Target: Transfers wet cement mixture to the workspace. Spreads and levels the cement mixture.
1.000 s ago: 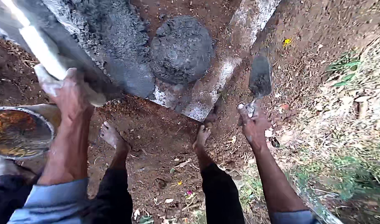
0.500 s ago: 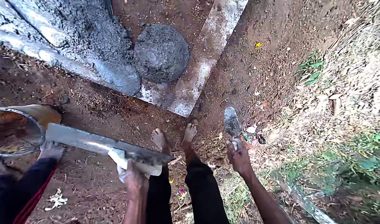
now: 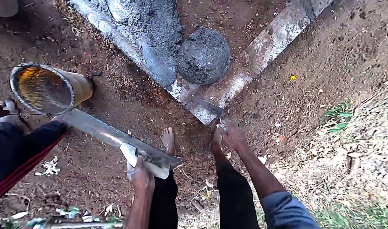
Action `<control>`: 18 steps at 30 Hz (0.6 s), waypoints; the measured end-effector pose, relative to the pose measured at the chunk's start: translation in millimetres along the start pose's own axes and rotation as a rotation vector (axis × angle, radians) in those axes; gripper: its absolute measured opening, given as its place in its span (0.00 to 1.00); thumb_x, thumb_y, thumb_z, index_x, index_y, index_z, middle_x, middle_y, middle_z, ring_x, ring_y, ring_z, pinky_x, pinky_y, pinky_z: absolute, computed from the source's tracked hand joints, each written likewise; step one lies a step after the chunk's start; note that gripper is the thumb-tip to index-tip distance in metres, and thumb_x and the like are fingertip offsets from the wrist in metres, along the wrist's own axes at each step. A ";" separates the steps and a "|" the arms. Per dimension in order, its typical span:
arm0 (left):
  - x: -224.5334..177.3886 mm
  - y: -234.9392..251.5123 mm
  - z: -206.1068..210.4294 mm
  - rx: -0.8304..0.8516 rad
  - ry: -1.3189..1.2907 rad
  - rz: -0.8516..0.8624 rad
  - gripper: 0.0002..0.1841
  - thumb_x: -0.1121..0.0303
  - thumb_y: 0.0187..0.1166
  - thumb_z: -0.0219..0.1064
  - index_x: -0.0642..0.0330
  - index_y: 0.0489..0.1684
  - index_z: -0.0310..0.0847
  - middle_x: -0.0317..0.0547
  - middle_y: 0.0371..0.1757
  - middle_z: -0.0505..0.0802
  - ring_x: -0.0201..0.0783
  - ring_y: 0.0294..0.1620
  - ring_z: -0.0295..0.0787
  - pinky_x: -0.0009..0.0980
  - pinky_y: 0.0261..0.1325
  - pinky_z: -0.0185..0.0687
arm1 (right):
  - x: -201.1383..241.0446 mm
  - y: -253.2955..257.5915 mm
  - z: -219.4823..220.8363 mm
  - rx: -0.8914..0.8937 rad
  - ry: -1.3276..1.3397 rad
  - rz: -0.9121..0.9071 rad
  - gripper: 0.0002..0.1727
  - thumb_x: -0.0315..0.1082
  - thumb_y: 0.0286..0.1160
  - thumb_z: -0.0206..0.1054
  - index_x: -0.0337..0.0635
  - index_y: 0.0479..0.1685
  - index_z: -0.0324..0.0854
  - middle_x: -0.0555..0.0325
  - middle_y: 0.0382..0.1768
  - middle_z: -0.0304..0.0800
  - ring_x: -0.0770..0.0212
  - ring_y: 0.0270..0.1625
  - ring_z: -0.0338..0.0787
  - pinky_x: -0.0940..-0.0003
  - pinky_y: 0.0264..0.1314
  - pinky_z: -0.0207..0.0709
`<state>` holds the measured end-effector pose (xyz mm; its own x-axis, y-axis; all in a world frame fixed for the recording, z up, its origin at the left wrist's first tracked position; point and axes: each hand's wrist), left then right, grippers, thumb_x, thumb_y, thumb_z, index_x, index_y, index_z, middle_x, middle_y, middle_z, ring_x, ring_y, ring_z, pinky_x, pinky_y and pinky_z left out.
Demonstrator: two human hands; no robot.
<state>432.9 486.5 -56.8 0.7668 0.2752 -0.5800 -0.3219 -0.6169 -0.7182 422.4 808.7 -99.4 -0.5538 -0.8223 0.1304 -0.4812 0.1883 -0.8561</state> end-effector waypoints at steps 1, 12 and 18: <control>5.4 -3.7 -2.8 -0.019 -0.009 0.007 0.12 0.78 0.83 0.58 0.63 0.61 0.69 0.38 0.32 0.83 0.28 0.26 0.83 0.28 0.33 0.87 | -0.9 20.2 1.6 0.001 -0.062 -0.017 0.28 0.51 0.92 0.55 0.46 0.83 0.73 0.37 0.68 0.86 0.34 0.68 0.88 0.33 0.69 0.77; 70.9 -95.5 -12.6 -0.293 -0.139 0.067 0.11 0.83 0.78 0.55 0.61 0.54 0.71 0.35 0.29 0.86 0.27 0.26 0.86 0.26 0.32 0.89 | 3.7 80.5 39.9 0.318 -0.432 -0.469 0.26 0.39 0.93 0.50 0.49 0.88 0.66 0.35 0.74 0.81 0.30 0.64 0.88 0.32 0.64 0.78; 89.9 -111.5 11.3 -0.317 -0.012 0.040 0.08 0.81 0.79 0.56 0.61 0.51 0.71 0.35 0.29 0.84 0.27 0.25 0.84 0.27 0.31 0.87 | 103.0 30.6 -108.9 0.444 -0.450 -0.390 0.28 0.39 0.99 0.39 0.34 0.91 0.56 0.34 0.87 0.65 0.37 0.88 0.67 0.45 0.88 0.60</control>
<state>531.5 588.3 -33.3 0.7495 0.2538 -0.6114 -0.1614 -0.8257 -0.5406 276.7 788.2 -57.7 -0.0208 -0.9435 0.3307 -0.2133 -0.3190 -0.9234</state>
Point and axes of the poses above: each hand's wrist, its own y-axis towards the middle knuckle, its own z-axis out of the palm, x = y × z
